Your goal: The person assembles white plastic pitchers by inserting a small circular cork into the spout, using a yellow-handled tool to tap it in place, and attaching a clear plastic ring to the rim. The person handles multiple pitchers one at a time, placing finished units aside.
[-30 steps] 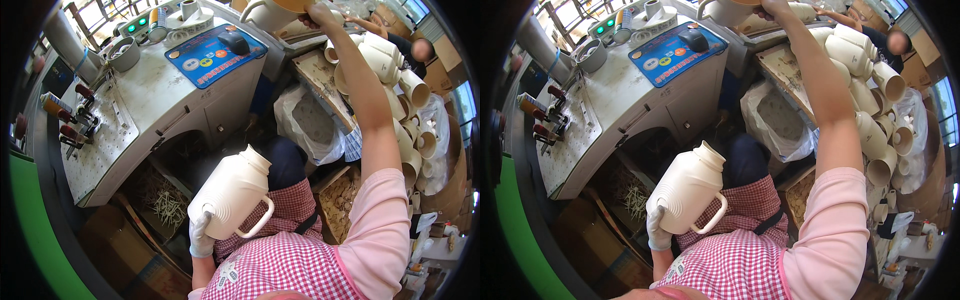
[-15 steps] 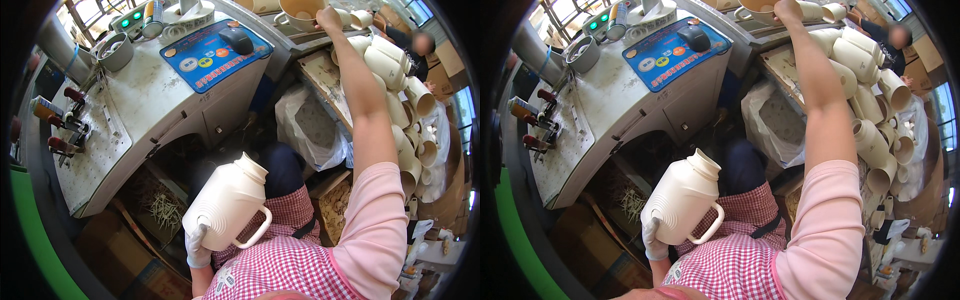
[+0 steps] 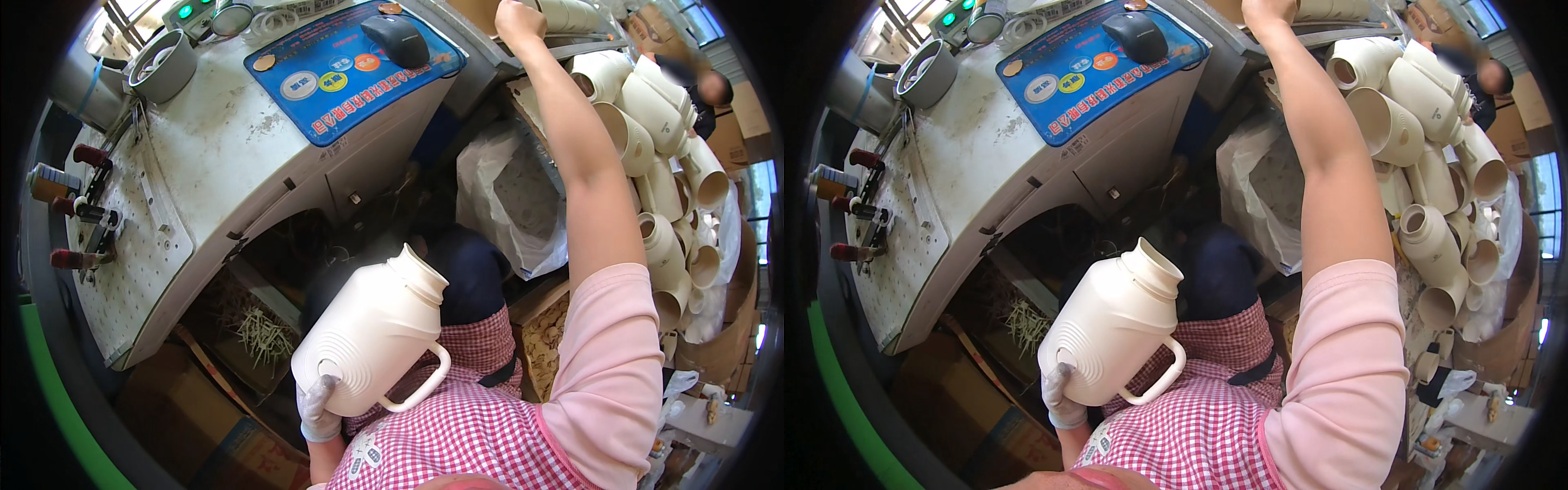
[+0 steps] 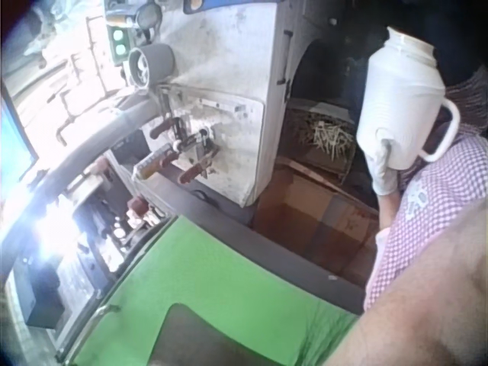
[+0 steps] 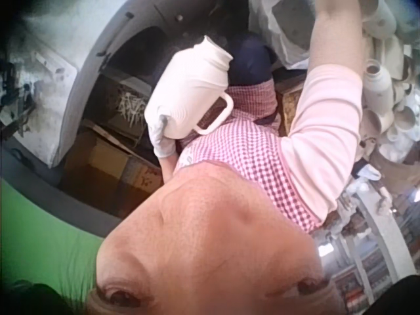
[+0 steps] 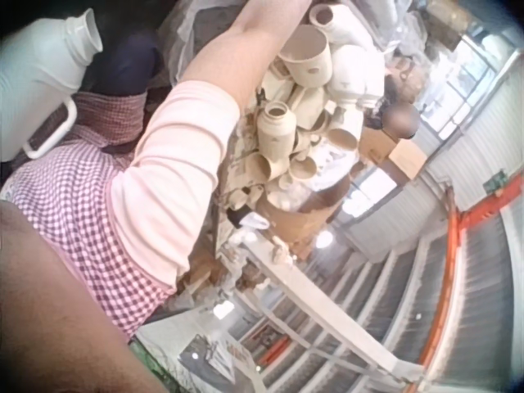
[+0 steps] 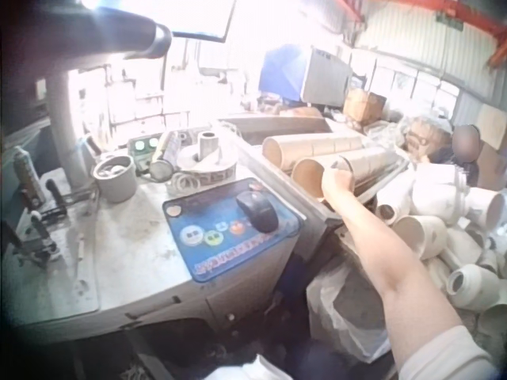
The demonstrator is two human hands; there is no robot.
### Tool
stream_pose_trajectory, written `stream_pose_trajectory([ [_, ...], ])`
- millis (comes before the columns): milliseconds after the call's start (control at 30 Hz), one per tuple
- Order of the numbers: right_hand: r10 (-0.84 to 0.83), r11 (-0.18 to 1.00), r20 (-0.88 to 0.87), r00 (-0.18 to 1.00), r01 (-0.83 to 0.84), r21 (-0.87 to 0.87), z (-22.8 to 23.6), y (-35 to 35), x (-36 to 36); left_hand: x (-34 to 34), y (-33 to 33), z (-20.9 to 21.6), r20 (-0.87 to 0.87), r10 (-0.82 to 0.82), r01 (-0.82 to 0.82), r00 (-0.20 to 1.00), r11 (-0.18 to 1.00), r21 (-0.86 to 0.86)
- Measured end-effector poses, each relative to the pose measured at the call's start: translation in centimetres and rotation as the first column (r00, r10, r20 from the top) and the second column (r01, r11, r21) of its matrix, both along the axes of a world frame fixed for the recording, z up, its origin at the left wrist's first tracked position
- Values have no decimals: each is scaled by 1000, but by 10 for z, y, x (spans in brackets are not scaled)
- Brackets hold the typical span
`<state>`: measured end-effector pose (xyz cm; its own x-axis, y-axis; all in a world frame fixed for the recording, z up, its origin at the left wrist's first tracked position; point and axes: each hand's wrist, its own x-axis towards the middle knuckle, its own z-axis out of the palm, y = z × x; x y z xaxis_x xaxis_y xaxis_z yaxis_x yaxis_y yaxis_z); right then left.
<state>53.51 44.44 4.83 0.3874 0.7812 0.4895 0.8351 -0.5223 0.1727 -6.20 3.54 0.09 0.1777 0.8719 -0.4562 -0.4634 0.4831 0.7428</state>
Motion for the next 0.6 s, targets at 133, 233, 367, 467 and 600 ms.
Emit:
stream_pose_trajectory([
  [133, -34, 997, 41, 999, 36, -64, -19, 27, 3, 3, 0, 2, -16, 24, -24, 1000, 999, -22],
  [233, -152, 968, 52, 987, 160, -193, -19, 34, 5, 6, -1, 1, -51, 69, -73, 996, 994, -82],
  [367, -73, 992, -146, 987, 56, -116, 12, 0, -17, 13, -1, 5, -36, 41, -42, 999, 999, -21],
  [467, 200, 975, -374, 905, -148, 163, 45, -82, -60, 20, -3, 11, -103, 16, -11, 995, 999, 50],
  [600, 384, 844, -893, 235, -482, 236, 53, -263, -110, 28, -12, 12, -184, -24, 59, 983, 980, 189],
])
